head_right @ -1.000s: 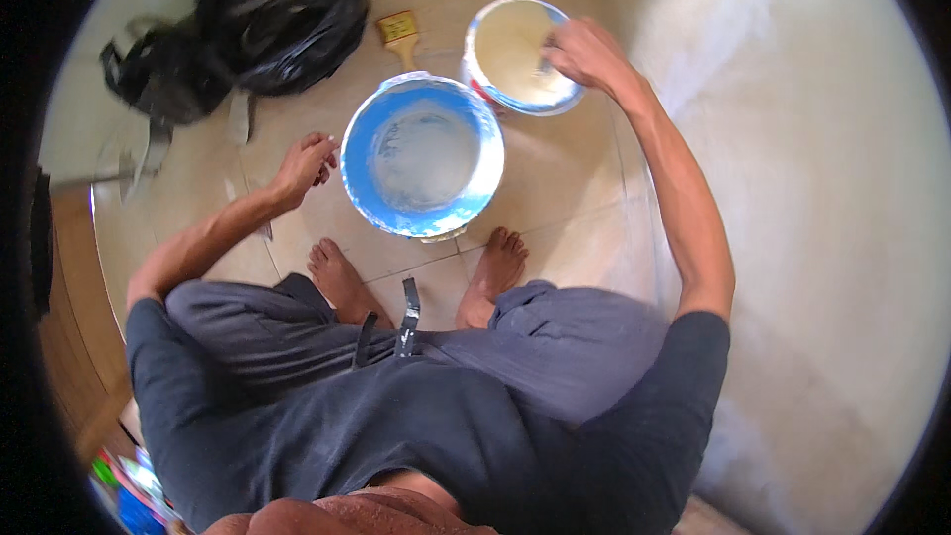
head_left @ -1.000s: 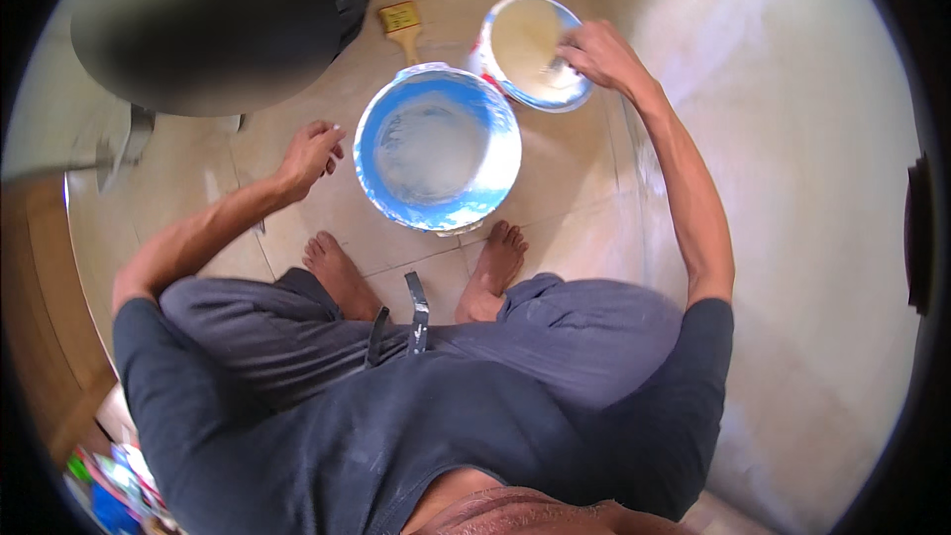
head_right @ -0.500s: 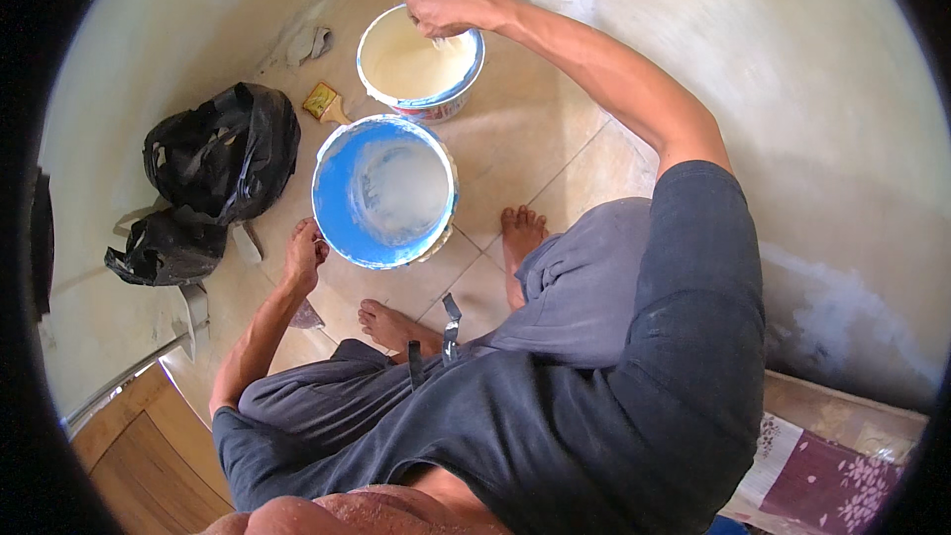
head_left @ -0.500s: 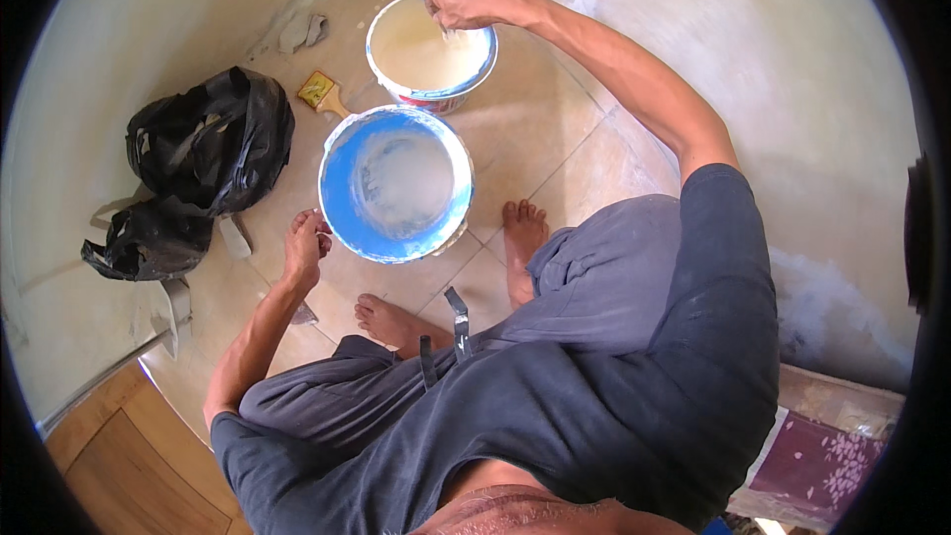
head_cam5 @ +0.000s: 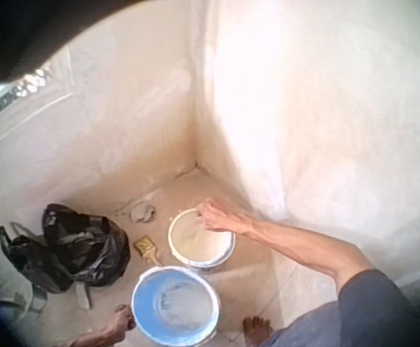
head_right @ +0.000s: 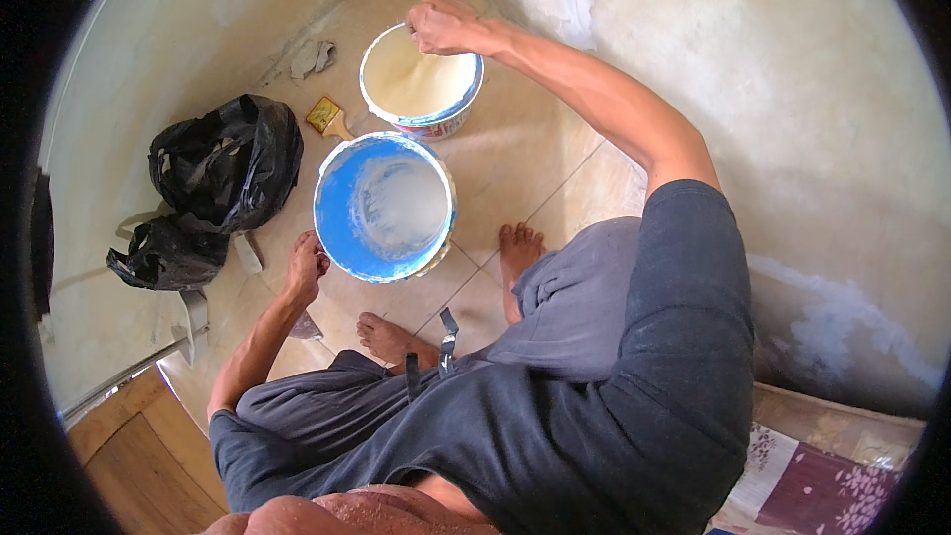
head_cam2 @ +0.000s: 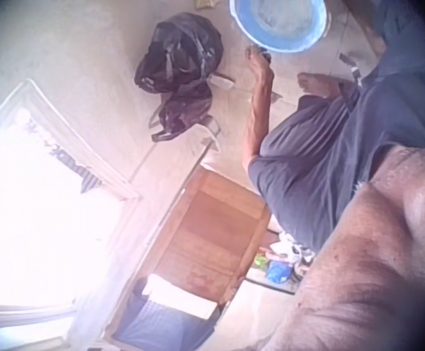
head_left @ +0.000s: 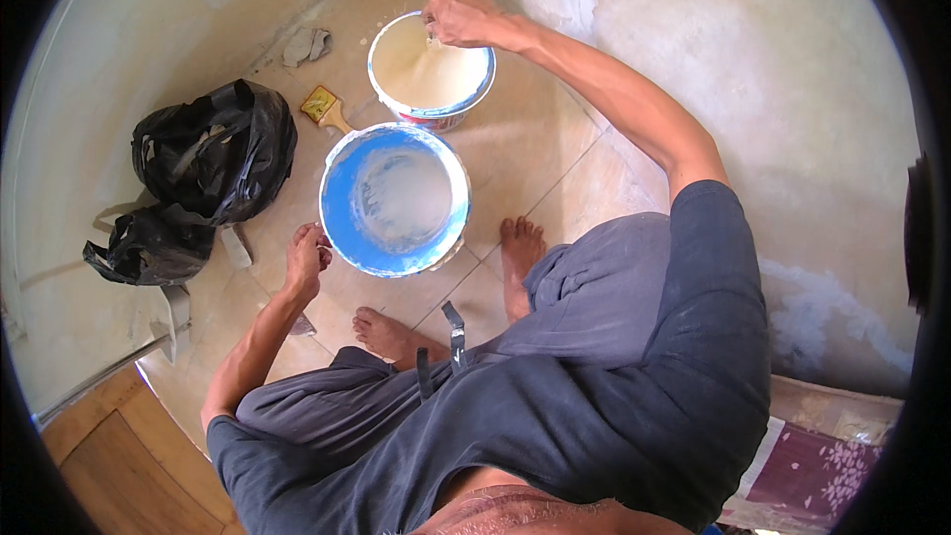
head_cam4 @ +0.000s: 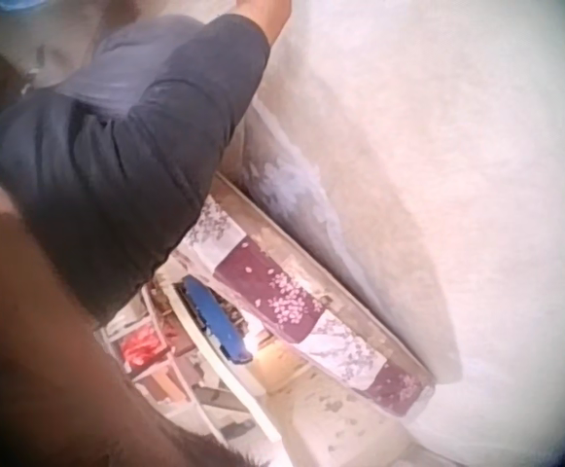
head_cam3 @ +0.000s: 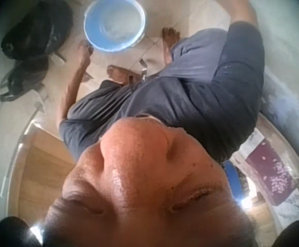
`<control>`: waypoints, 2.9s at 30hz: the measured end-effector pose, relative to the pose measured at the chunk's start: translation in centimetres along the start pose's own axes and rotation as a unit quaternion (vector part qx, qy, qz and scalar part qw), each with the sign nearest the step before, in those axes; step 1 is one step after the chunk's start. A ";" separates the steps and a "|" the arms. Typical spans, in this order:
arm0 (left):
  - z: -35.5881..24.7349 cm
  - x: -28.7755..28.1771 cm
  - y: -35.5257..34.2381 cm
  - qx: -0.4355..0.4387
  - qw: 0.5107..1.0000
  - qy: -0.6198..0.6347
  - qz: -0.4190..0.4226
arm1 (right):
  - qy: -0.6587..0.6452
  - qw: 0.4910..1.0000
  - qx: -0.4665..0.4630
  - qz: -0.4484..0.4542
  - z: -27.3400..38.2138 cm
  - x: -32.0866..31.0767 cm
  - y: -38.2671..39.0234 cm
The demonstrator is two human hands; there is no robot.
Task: The person stirs paint in a bucket using a brush and pours liquid from one bucket into another by hand.
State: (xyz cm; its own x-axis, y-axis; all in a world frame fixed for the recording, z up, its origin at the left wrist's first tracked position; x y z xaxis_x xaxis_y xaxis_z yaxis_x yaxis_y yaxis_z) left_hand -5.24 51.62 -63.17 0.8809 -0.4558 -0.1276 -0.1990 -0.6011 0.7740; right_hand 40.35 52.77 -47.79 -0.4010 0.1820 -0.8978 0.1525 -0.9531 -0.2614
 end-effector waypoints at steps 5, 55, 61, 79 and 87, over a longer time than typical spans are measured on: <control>-0.6 0.8 0.7 0.012 1.000 -0.023 0.016 | -0.024 0.991 0.027 0.125 -0.9 -0.1 0.9; -0.3 0.1 0.8 0.014 0.998 -0.050 -0.023 | 0.147 0.961 -0.177 0.154 4.9 -0.2 1.4; -0.5 -0.1 1.1 0.029 0.998 -0.056 -0.030 | 0.044 0.973 -0.100 0.206 4.3 1.6 -0.6; -0.2 2.4 1.0 0.041 0.997 -0.059 -0.029 | 0.045 0.960 -0.165 0.222 3.8 0.8 1.2; -0.2 2.2 0.8 0.035 0.998 -0.046 -0.021 | 0.092 0.944 -0.299 -0.106 3.2 -0.5 1.3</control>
State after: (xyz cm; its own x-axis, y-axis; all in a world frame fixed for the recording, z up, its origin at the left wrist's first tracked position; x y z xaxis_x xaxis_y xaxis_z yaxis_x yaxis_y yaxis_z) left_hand -3.39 50.28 -62.70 0.8472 -0.4846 -0.2179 -0.1942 -0.6642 0.7219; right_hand 37.82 50.70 -46.54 -0.3250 0.4448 -0.8346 0.5902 -0.5942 -0.5464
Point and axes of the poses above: each hand's wrist, its own y-axis away from the middle knuckle, its own x-axis out of the palm, z = x × y, the point moved 7 cm from there along -y, towards the middle knuckle, and after that the axes turned 9 degrees about -x, right-handed, at the moved point
